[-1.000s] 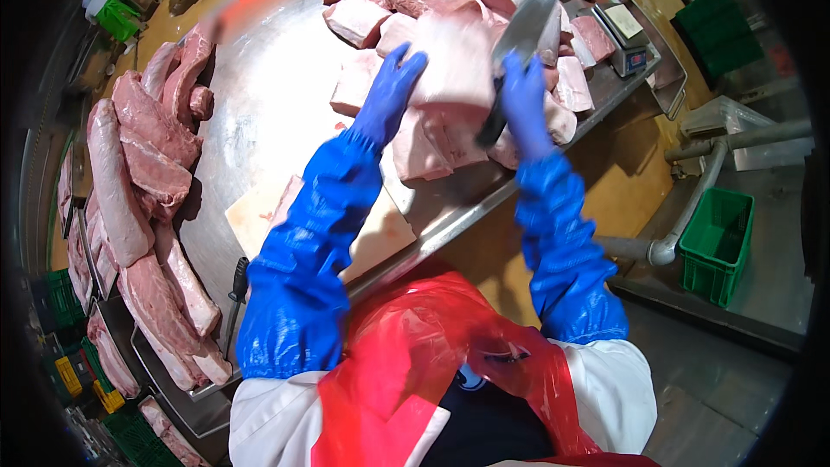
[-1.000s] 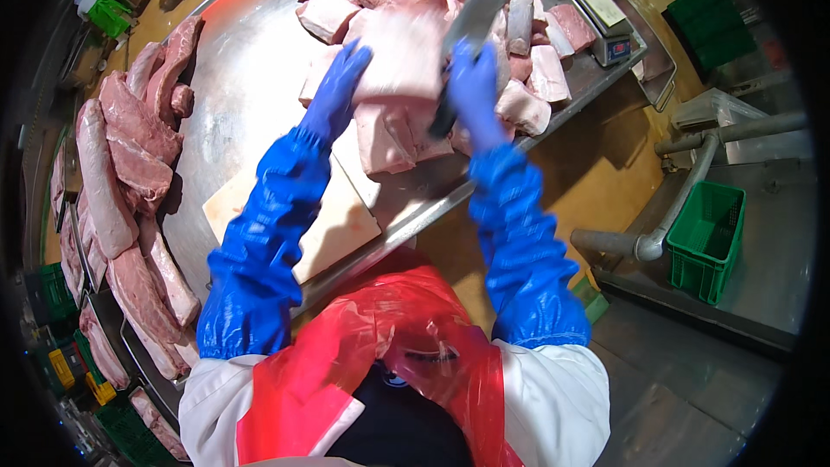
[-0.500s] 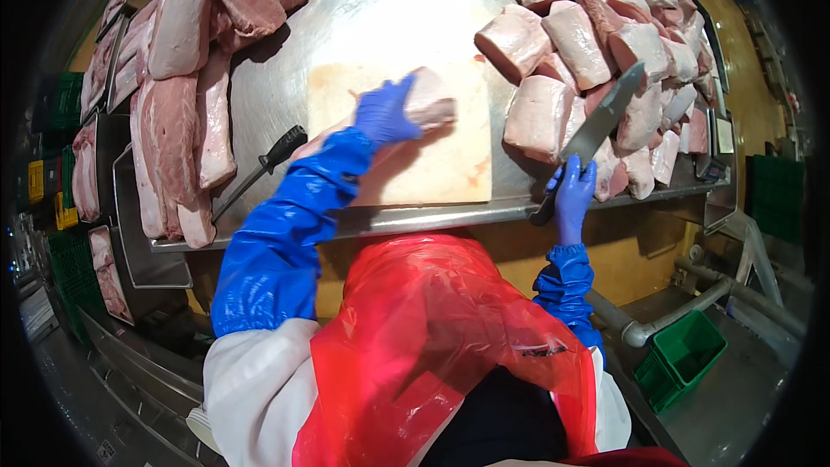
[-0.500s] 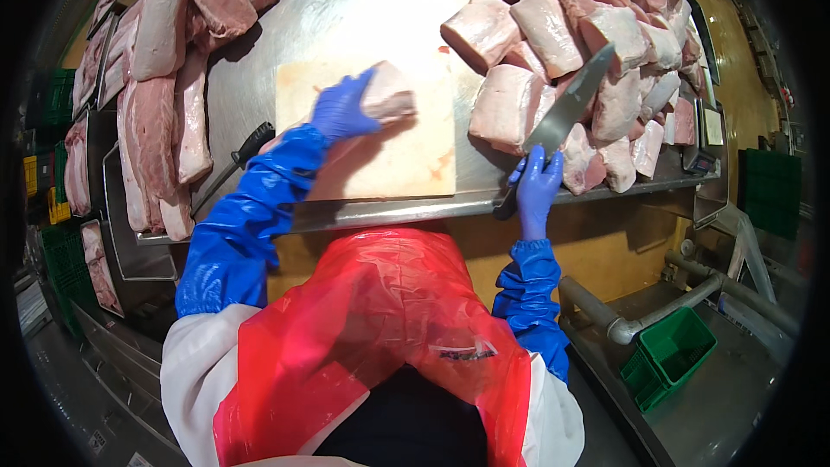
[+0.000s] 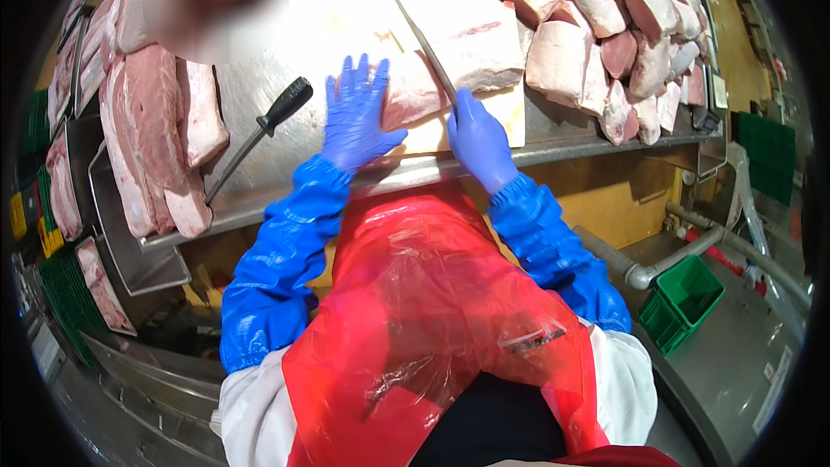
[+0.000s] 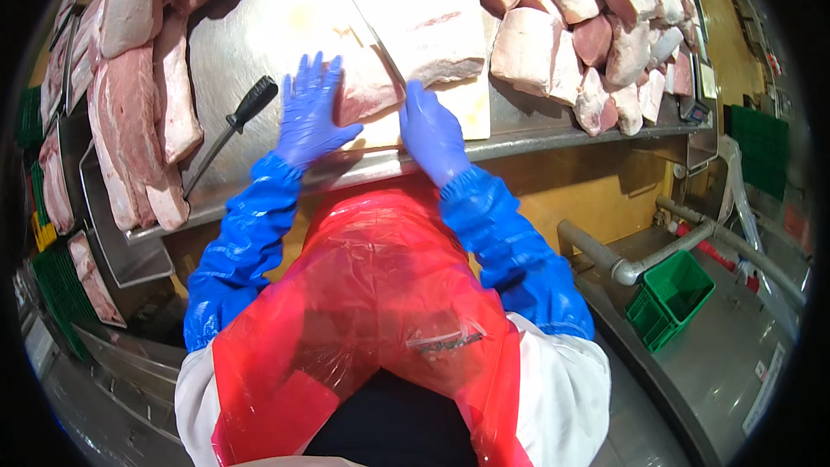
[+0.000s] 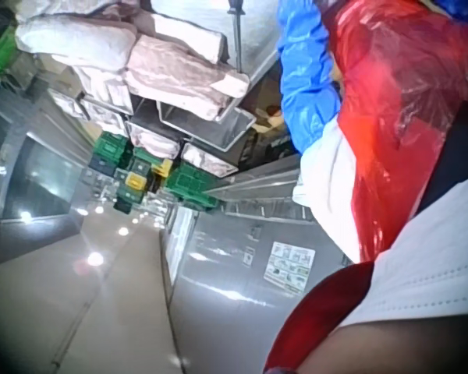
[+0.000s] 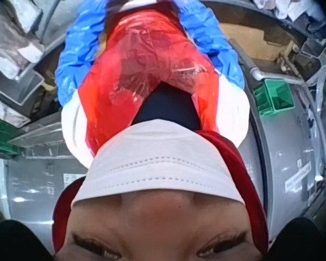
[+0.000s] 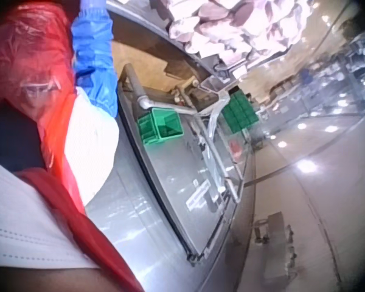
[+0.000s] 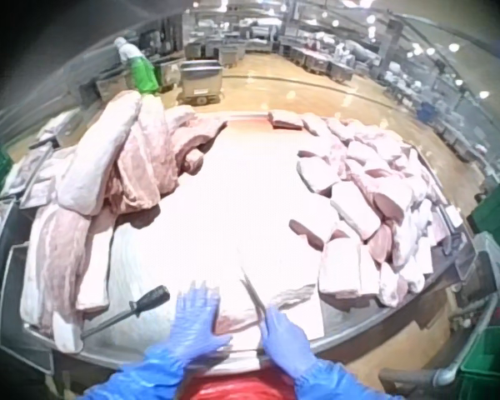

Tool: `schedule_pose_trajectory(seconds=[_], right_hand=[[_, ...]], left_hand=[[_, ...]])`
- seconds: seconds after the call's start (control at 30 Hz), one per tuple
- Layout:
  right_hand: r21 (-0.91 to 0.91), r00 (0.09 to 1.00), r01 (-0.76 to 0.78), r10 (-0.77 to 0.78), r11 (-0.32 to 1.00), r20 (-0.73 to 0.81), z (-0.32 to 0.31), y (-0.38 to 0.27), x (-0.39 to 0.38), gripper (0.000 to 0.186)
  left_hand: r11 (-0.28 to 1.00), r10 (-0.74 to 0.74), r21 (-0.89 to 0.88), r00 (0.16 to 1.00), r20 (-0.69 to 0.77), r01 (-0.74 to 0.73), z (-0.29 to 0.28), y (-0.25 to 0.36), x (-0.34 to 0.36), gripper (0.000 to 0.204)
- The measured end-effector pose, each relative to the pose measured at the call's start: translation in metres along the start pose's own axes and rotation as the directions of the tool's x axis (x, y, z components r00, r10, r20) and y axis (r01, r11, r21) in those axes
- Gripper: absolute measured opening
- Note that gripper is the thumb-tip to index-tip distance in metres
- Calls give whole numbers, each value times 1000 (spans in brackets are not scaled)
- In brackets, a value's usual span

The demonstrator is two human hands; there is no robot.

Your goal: The person cuts large slabs of pork belly into smaller rectangular pieces using a knife on a cutting board. The cut pieces are stacked on the metal table to the right.

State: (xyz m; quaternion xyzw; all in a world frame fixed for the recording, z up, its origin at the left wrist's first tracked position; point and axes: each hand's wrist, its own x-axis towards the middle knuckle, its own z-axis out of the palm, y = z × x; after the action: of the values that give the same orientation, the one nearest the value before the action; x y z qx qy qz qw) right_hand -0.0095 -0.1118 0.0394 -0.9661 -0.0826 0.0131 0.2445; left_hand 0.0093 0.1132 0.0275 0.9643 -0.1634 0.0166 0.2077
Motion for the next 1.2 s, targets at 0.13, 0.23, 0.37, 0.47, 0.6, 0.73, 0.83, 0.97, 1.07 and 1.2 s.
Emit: schedule_pose_trajectory(seconds=[0.13,0.23,0.37,0.47,0.6,0.73,0.83,0.97,1.07,1.2], right_hand=[[-134,901,-227,260,965,346,-34,-6,-63,19],[106,932,-248,208,963,296,-8,2,-19,32],[194,977,-215,211,957,38,43,16,15,26],[52,914,-297,268,953,306,24,24,-42,19],[146,954,-206,166,968,250,-43,44,-133,12],[671,890,-429,409,604,202,-63,67,-108,16],[735,932,-146,340,662,-121,-18,134,-45,29],[930,828,-348,504,120,244,-64,146,-52,39],[942,760,28,605,335,-237,-119,167,-42,37],[879,567,31,716,476,-408,-238,267,-9,30]], left_hand=[[998,40,39,995,92,-43,27,-9,17,101],[996,53,62,996,71,-57,29,1,18,97],[997,49,65,998,29,-51,24,-3,45,92],[985,-160,-53,981,107,166,7,-31,93,86],[717,-237,-472,816,527,513,-7,-81,161,71],[350,157,-761,767,623,546,35,-16,165,66],[-418,423,-394,560,713,818,90,52,142,71],[-645,427,-320,674,603,694,120,84,138,73],[-561,490,-388,671,557,731,89,166,200,70],[239,512,-968,836,197,82,56,342,331,59]])
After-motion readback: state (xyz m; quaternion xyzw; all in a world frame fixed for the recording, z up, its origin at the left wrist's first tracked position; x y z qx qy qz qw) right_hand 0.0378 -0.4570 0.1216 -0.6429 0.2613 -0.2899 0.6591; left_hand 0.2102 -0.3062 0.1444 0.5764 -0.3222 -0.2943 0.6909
